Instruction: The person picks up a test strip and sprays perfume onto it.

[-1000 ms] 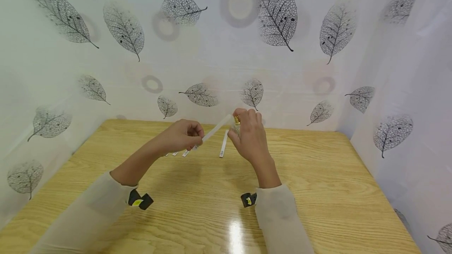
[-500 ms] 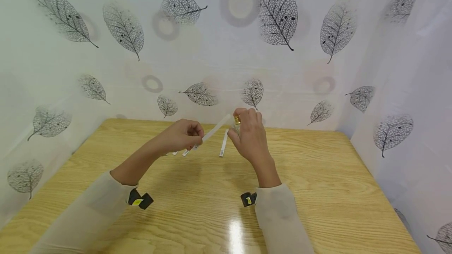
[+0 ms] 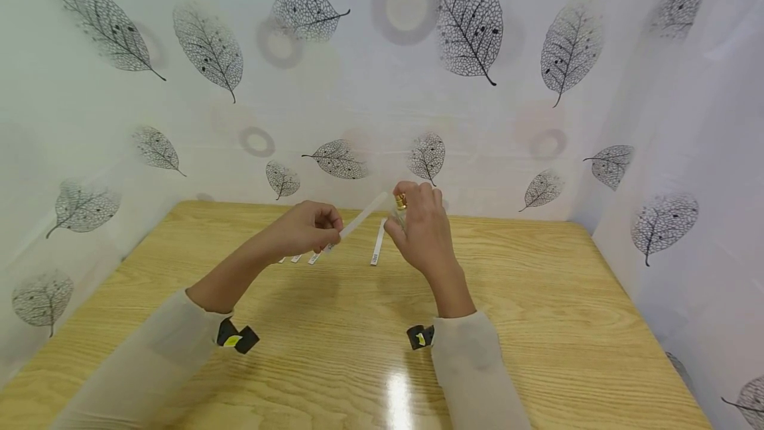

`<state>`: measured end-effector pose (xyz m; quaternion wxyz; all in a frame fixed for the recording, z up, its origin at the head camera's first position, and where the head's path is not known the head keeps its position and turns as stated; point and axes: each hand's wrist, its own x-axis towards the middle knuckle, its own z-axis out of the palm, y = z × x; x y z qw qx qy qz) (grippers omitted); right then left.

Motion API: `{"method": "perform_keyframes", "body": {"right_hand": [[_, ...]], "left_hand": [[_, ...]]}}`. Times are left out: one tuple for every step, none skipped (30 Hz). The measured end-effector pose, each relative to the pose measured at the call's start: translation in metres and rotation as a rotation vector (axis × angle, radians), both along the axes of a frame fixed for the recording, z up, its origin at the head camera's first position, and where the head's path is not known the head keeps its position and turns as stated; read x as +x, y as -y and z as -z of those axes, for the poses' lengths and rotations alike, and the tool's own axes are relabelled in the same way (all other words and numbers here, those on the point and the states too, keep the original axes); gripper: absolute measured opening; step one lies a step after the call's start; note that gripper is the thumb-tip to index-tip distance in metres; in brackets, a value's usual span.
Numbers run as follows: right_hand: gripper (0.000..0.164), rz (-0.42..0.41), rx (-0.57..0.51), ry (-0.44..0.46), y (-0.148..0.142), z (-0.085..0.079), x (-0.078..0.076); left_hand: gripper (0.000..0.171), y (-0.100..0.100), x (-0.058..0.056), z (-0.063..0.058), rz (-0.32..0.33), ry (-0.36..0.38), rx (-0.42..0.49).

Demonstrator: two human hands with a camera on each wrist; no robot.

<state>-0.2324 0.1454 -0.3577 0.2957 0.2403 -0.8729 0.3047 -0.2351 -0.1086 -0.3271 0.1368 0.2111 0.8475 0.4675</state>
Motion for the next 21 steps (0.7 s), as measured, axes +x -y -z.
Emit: {"method": "perform_keyframes", "body": {"right_hand": [[0.039,0.0,0.001,0.001,0.0,0.0,0.0],[0.039,-0.001,-0.001,0.003,0.0,0.0,0.0],[0.04,-0.001,-0.002,0.006,0.0,0.0,0.0],[0.04,-0.001,-0.004,0.008,0.0,-0.001,0.0],[0.04,0.0,-0.004,0.01,0.0,-0.001,0.0],[0.04,0.0,-0.006,0.011,0.0,-0.001,0.0],[0.04,-0.001,-0.008,0.014,0.0,-0.001,0.0],[0.041,0.0,-0.009,0.015,0.0,-0.002,0.0],[0.04,0.0,-0.009,0.015,0.0,-0.002,0.001],[0.04,0.0,-0.009,0.015,0.0,-0.002,0.001],[0.041,-0.001,-0.011,0.016,0.0,-0.002,0.001],[0.041,-0.001,-0.012,0.017,0.0,-0.003,0.002],[0.041,-0.002,-0.014,0.02,0.0,-0.003,0.002],[0.041,-0.002,-0.015,0.021,0.0,-0.004,0.002],[0.041,-0.003,-0.017,0.025,0.0,-0.004,0.003],[0.041,-0.003,-0.017,0.029,-0.001,-0.004,0.003],[0.041,-0.004,-0.017,0.033,-0.001,-0.004,0.003],[0.041,-0.003,-0.016,0.036,-0.001,-0.005,0.003],[0.041,-0.004,-0.016,0.038,-0.001,-0.005,0.003],[0.041,-0.005,-0.016,0.04,-0.001,-0.005,0.003],[0.041,-0.005,-0.016,0.041,-0.001,-0.005,0.003]], "left_hand": [[0.006,0.0,0.0,0.0,-0.003,0.001,0.001],[0.007,0.001,0.0,0.001,-0.005,0.003,0.003],[0.007,0.001,-0.001,0.001,-0.006,0.006,0.006],[0.007,0.001,-0.001,0.001,-0.007,0.009,0.01],[0.007,0.002,-0.001,0.001,-0.007,0.011,0.014],[0.007,0.002,-0.002,0.002,-0.008,0.014,0.018],[0.007,0.002,-0.002,0.003,-0.009,0.017,0.022],[0.008,0.003,-0.003,0.003,-0.009,0.021,0.027],[0.008,0.003,-0.004,0.004,-0.01,0.025,0.03],[0.009,0.004,-0.005,0.006,-0.012,0.029,0.033],[0.009,0.005,-0.006,0.007,-0.013,0.033,0.036],[0.009,0.005,-0.007,0.008,-0.016,0.038,0.037],[0.01,0.006,-0.008,0.009,-0.019,0.043,0.039],[0.01,0.006,-0.008,0.01,-0.023,0.047,0.04],[0.01,0.007,-0.009,0.011,-0.029,0.051,0.042],[0.01,0.007,-0.01,0.011,-0.035,0.054,0.043],[0.01,0.008,-0.011,0.012,-0.038,0.057,0.044],[0.011,0.009,-0.011,0.013,-0.043,0.059,0.043],[0.011,0.009,-0.012,0.014,-0.047,0.064,0.046],[0.012,0.01,-0.013,0.015,-0.051,0.068,0.049],[0.012,0.01,-0.014,0.016,-0.054,0.077,0.054]]}}
